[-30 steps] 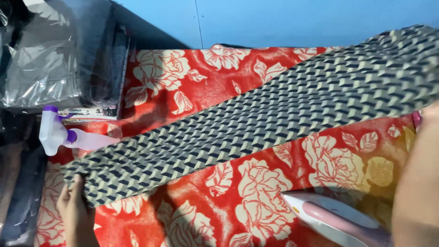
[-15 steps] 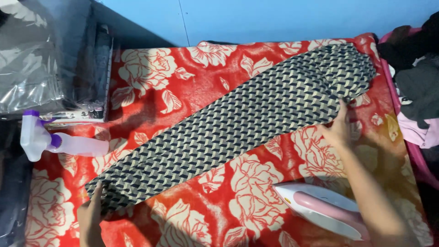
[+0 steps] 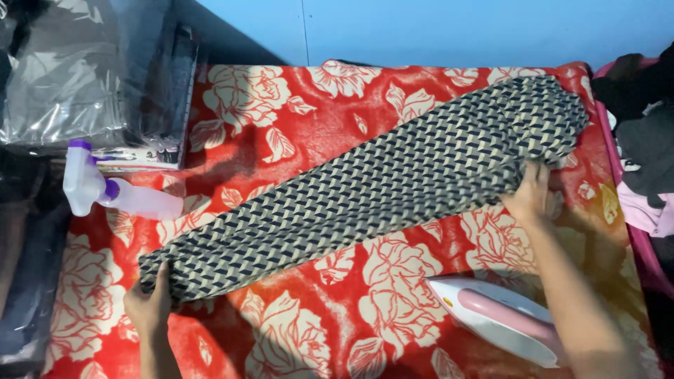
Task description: The person irons a patterned dress laid out on a floral bedspread. They use a spray bottle to mist the fabric with water and then smooth it with a pink electric iron, repeatedly adjusting the garment's position to ensure even coverage.
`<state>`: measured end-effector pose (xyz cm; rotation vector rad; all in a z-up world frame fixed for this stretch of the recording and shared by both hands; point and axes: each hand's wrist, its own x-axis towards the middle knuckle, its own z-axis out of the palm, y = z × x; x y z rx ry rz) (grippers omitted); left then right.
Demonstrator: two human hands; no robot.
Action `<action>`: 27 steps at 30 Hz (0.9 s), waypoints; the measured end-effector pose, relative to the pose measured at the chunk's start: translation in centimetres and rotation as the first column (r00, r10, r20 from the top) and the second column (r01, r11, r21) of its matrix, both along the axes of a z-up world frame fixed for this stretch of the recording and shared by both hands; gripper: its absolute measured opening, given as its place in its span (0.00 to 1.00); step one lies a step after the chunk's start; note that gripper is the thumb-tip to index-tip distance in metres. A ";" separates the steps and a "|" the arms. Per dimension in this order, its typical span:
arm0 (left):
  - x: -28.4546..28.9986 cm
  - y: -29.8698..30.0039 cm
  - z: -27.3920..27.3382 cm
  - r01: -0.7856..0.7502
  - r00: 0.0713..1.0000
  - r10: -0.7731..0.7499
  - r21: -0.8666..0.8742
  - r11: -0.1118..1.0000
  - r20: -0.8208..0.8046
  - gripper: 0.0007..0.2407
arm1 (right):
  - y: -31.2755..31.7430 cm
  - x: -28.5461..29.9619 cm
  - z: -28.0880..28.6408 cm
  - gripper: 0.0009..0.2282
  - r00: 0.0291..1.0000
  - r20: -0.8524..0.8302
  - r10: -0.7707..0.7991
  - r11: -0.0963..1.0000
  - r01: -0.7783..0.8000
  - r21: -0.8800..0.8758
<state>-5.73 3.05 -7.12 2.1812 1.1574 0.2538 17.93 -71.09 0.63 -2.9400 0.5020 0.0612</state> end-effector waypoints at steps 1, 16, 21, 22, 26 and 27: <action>-0.3 -0.5 0.5 -0.005 1.000 0.005 -0.003 1.000 -0.006 0.24 | -1.2 -1.4 -1.2 0.36 1.000 -0.006 0.005 1.000 -0.005 -0.003; -0.7 -3.5 1.8 0.046 0.999 -0.034 0.347 0.937 -0.039 0.24 | -5.4 -5.7 -5.5 0.08 0.881 -0.299 0.366 0.869 -0.438 -0.229; 2.9 -17.3 8.0 0.501 0.760 -0.646 0.564 0.656 0.077 0.35 | -4.4 -6.0 -5.7 0.13 0.927 -0.226 0.299 0.888 -0.357 -0.291; 3.2 -19.9 6.7 0.497 0.761 -0.644 0.568 0.656 0.078 0.35 | -4.2 -6.0 -5.9 0.13 0.927 -0.221 0.302 0.888 -0.358 -0.290; 5.4 -28.9 3.5 0.723 0.414 -0.835 0.688 0.060 -0.363 0.52 | -2.0 -6.0 -4.7 0.20 0.928 -0.207 0.310 0.835 -0.370 -0.407; 6.2 -30.9 3.2 0.739 0.338 -0.899 0.670 0.071 -0.278 0.38 | -1.1 -6.2 -4.0 0.22 0.928 -0.212 0.307 0.814 -0.371 -0.447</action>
